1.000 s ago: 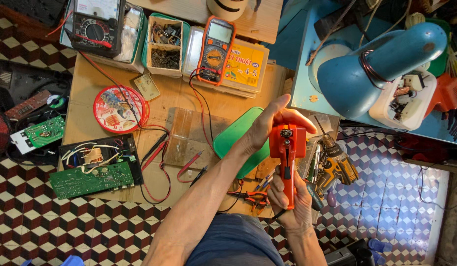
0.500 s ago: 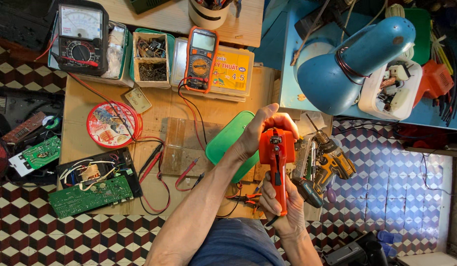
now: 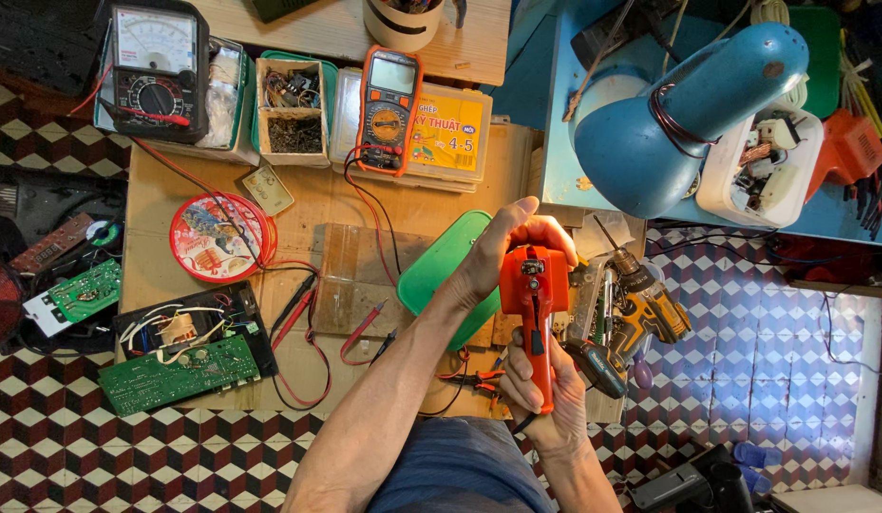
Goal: The person assembles a small electronic device by inserting a heat sink into a red plastic housing, connecting wires, and securing components with a screwdriver. The person also uses a heat gun to apply heat to the assembly.
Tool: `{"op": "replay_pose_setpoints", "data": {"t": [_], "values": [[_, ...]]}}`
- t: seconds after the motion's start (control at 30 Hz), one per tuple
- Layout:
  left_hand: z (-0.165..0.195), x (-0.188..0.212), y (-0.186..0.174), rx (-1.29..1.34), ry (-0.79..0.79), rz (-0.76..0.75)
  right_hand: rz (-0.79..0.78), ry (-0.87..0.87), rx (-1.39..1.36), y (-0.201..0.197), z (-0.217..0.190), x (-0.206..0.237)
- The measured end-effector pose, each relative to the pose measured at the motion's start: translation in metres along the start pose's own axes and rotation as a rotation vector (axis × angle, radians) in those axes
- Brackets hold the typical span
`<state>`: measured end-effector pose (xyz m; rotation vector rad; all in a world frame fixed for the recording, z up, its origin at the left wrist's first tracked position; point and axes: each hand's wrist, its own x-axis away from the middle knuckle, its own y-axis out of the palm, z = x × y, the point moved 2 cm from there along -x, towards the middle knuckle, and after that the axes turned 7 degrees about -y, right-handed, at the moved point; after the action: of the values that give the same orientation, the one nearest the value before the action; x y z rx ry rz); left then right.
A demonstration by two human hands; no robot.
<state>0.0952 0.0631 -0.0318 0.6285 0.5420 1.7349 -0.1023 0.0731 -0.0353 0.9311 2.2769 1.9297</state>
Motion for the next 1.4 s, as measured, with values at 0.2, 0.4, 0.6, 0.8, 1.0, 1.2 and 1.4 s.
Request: {"op": "replay_pose_setpoints", "data": {"t": [0.2,0.4,0.6,0.8,1.0,1.2,1.4], "values": [[0.013,0.010,-0.002,-0.078,-0.011,0.008,0.009,0.001,0.030,0.000,0.001,-0.004],[0.016,0.007,-0.002,-0.023,-0.011,0.001,0.067,0.014,0.022,-0.003,0.001,-0.010],[0.010,-0.003,-0.002,0.106,0.040,-0.023,0.057,0.002,0.069,-0.002,-0.002,-0.012],[0.016,0.007,-0.011,0.258,0.068,-0.005,0.071,0.021,0.252,0.000,-0.008,-0.018],[0.028,0.073,-0.066,-0.136,0.188,0.665,0.115,0.023,0.607,-0.004,-0.021,-0.027],[-0.024,0.147,-0.025,-1.179,0.278,0.911,0.168,0.004,0.663,-0.010,-0.041,-0.025],[-0.046,0.129,0.010,-1.476,0.505,0.709,0.153,-0.041,0.651,-0.032,-0.053,-0.016]]}}
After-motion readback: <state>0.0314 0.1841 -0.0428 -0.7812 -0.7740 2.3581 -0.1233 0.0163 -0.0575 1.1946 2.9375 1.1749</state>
